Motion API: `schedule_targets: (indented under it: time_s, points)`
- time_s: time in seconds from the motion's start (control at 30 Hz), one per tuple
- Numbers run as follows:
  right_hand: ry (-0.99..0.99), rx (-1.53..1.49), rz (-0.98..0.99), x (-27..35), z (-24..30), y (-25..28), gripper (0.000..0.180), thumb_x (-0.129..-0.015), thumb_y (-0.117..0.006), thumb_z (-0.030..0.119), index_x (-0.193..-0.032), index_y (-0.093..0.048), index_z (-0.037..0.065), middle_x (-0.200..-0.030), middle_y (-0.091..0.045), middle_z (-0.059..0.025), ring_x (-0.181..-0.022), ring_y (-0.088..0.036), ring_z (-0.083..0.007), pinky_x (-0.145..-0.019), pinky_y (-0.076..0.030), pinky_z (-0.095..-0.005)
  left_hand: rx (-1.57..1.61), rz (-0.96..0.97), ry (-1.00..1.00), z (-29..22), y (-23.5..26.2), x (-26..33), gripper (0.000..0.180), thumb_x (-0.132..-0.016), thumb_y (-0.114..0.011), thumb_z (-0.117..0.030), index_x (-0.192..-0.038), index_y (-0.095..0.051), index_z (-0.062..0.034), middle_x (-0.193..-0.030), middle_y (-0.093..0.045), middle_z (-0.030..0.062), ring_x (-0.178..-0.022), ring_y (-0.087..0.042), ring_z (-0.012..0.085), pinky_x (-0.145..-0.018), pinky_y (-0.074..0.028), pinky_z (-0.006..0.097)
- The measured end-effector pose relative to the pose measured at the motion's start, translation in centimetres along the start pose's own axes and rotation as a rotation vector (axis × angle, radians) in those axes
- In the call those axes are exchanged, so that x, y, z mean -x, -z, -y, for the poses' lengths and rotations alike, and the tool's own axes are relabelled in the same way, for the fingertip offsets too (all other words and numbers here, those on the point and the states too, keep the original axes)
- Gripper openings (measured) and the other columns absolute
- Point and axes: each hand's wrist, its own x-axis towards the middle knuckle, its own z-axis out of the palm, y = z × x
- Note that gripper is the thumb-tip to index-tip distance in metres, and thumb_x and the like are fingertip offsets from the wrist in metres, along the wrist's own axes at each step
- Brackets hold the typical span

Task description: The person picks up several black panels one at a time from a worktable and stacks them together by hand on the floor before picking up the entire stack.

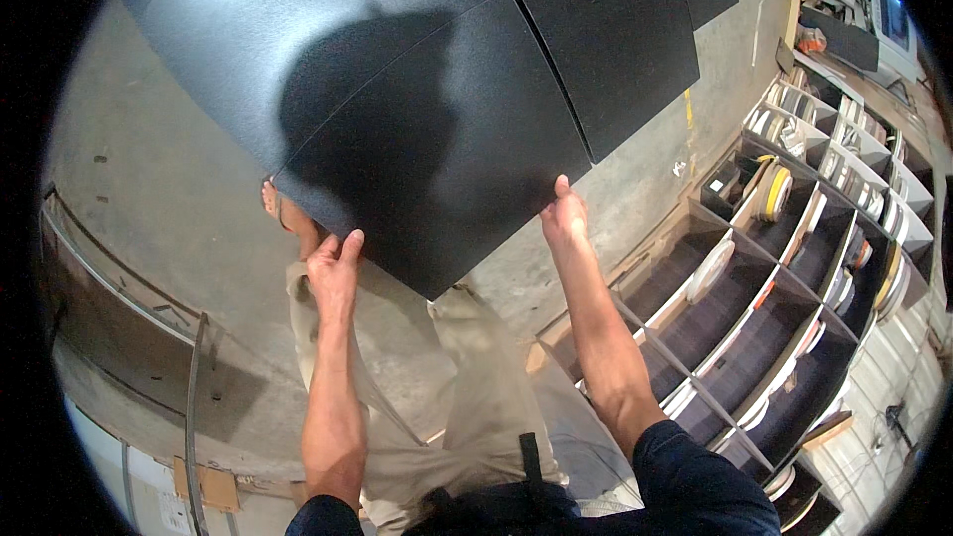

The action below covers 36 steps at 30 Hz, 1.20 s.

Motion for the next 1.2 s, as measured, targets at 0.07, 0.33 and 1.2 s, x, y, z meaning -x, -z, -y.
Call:
schedule_targets:
  time_s: [0.07,0.33,1.2]
  points:
    - [0.012,-0.031,0.003,0.3,0.0,-0.5,0.028,-0.096,-0.061,0.02,-0.113,-0.054,-0.001,-0.11,-0.063,-0.0109,-0.095,-0.06,-0.0239,-0.078,-0.048,-0.0359,-0.115,-0.004,-0.025,-0.8,0.1,0.1,0.032,-0.089,-0.07,-0.021,-0.067,-0.053,-0.0056,-0.063,-0.045,-0.0077,-0.059,-0.036,0.004,-0.051,-0.031,0.024]
    - [-0.002,0.002,0.014,0.7,0.9,-0.5,0.025,-0.096,-0.06,0.02,-0.109,-0.057,-0.001,-0.107,-0.064,-0.0119,-0.095,-0.061,-0.0248,-0.085,-0.05,-0.0399,-0.326,0.003,-0.094,-1.8,-0.2,-0.2,0.043,-0.089,-0.069,-0.021,-0.063,-0.039,-0.0053,-0.062,-0.037,-0.0077,-0.06,-0.032,0.006,-0.05,-0.029,0.027]
    - [-0.144,-0.119,0.401,2.6,1.6,-1.1,0.049,-0.1,-0.045,0.036,-0.133,-0.049,0.0,-0.132,-0.057,-0.0141,-0.121,-0.051,-0.035,-0.11,-0.035,-0.0522,0.594,0.078,0.023,0.3,1.4,-1.7,0.067,-0.097,-0.047,-0.055,-0.135,-0.046,-0.0001,-0.137,-0.047,0.0044,-0.126,-0.041,0.0184,-0.107,-0.028,0.035]
